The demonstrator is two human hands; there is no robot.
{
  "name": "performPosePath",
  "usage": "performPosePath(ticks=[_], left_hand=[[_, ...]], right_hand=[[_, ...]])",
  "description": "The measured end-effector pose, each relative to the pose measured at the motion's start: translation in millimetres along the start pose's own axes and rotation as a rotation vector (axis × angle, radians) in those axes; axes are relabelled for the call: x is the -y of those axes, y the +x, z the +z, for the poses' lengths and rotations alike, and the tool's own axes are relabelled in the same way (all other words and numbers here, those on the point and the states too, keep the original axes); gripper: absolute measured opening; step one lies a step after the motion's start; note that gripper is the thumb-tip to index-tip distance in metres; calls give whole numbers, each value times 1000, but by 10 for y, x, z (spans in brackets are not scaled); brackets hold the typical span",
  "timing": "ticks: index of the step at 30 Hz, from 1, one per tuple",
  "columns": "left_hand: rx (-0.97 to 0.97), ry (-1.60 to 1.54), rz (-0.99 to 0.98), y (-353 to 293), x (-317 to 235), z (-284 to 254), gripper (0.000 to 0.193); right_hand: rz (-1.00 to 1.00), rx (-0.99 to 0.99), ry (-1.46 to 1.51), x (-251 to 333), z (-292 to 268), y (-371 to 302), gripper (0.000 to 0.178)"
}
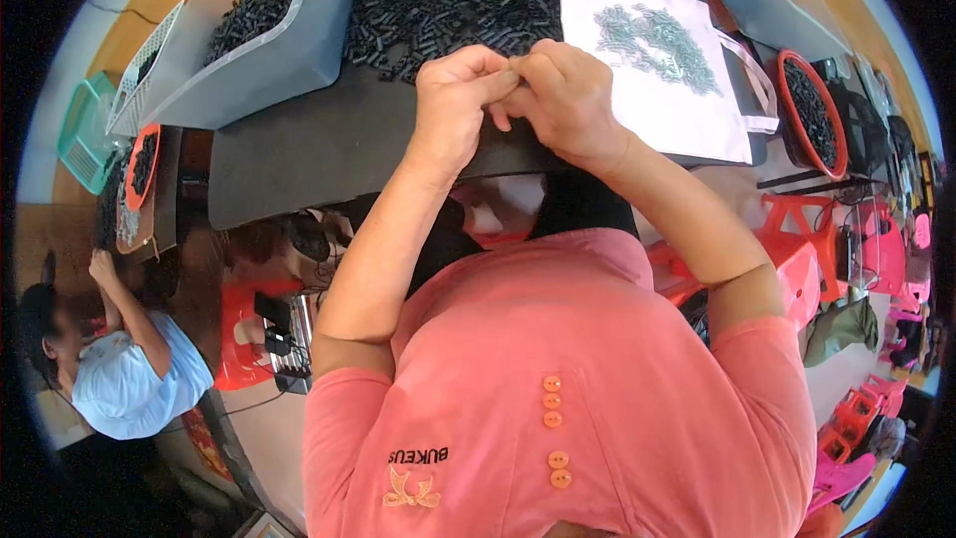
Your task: The person assembles small plastic components by repeatedly picking black parts and small pins from the table and fitting them together by hand.
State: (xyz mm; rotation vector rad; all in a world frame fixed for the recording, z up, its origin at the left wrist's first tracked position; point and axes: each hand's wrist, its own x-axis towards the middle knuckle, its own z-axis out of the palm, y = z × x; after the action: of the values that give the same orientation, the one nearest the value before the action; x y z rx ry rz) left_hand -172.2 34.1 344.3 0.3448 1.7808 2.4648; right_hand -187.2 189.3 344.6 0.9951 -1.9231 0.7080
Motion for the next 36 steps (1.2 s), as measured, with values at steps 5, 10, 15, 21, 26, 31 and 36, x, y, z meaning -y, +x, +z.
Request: performPosePath(ticks=[5, 10, 15, 21, 26, 31, 36], left_hand=[[-32, 79, 58, -5, -82, 63, 8], [-355, 603, 452, -64, -992, 22, 9], [-548, 1156, 478, 136, -1755, -904, 14], [-384, 1719, 948, 331, -1294, -669, 14], [138, 1139, 543, 389, -318, 366, 7], [221, 1189, 605, 693, 293, 800, 10], [181, 1348, 693, 779, 502, 864, 7]], right_hand=[[155, 51, 107, -32, -100, 2, 20], [309, -50, 138, -406, -681, -89, 24], [540, -116, 181, -698, -949, -303, 13], [583, -113, 162, -676, -960, -532, 10], [618, -124, 137, -675, -933, -547, 8], [587, -118, 113, -655, -953, -540, 7], [583, -98, 86, -631, -970, -526, 7]])
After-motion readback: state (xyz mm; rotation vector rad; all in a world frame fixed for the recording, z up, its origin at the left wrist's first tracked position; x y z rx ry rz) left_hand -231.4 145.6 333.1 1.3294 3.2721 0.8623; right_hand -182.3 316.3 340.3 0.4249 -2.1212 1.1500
